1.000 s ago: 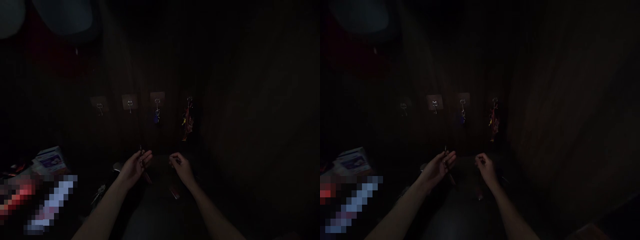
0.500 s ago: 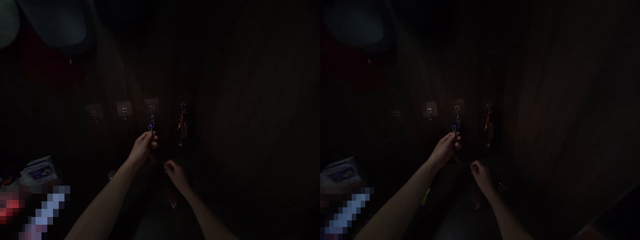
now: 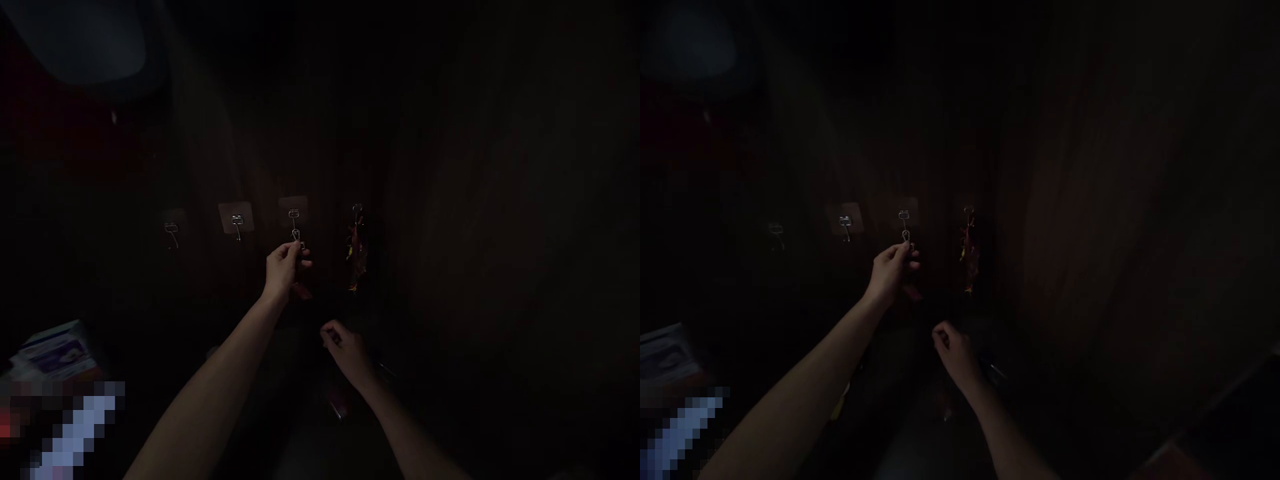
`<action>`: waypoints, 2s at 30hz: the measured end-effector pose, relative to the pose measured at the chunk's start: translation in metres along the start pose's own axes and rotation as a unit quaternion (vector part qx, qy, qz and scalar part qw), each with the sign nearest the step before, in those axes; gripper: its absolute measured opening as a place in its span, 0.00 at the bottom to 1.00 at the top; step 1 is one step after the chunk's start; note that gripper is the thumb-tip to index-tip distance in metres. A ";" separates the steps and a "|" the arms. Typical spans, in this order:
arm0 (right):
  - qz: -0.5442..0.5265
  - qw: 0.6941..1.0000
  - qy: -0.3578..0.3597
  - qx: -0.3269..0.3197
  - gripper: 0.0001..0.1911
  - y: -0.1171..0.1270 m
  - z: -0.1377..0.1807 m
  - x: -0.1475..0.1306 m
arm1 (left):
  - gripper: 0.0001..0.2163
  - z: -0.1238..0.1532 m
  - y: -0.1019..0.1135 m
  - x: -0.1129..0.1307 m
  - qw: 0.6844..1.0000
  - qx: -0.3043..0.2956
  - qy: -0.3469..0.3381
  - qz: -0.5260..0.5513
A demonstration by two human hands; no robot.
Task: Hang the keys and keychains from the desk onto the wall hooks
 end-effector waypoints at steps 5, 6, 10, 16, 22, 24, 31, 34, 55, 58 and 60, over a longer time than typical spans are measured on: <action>0.001 1.000 0.007 -0.006 0.07 0.001 0.000 -0.002 | 0.13 -0.002 0.006 -0.011 1.000 -0.003 0.018 -0.016; 0.000 1.000 0.009 -0.007 0.07 0.001 0.000 -0.003 | 0.13 -0.003 0.008 -0.014 1.000 0.000 0.020 -0.019; -0.002 1.000 0.006 -0.009 0.07 0.002 0.001 -0.006 | 0.14 -0.003 0.013 -0.028 0.999 0.011 0.026 -0.019; 0.001 1.000 0.008 -0.007 0.07 0.001 0.001 -0.004 | 0.14 0.005 0.019 -0.049 0.999 0.017 0.035 0.004; -0.002 1.000 0.008 -0.010 0.07 0.000 0.000 -0.002 | 0.13 0.018 0.027 -0.066 0.999 0.012 0.038 0.026; 0.005 1.000 0.006 -0.010 0.07 0.001 0.001 -0.003 | 0.13 0.022 0.030 -0.071 0.999 0.009 0.039 0.035; 0.002 1.000 0.005 -0.013 0.07 0.001 0.002 -0.006 | 0.12 0.032 0.037 -0.088 0.997 0.005 0.053 0.057; 0.002 1.000 0.004 -0.020 0.08 0.001 0.001 -0.003 | 0.09 0.038 0.041 -0.094 0.995 0.004 0.075 0.058; 0.045 0.999 0.003 -0.006 0.10 0.009 -0.002 0.005 | 0.08 0.120 0.093 -0.121 0.987 -0.033 0.151 -0.052; 0.053 0.999 -0.005 0.002 0.09 0.013 -0.003 0.004 | 0.07 0.133 0.097 -0.120 0.985 -0.045 0.124 -0.111; 0.063 0.998 -0.008 0.004 0.09 0.017 -0.004 0.003 | 0.07 0.140 0.099 -0.121 0.983 -0.048 0.098 -0.147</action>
Point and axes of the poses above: each hand's wrist, its own z-axis away from the middle knuckle, its own y-axis out of the back of the hand, x = y × z, the point moved 1 cm from there along -z, towards the middle knuckle, and after that the axes turned 4 degrees about -z, right-handed, at the moved point
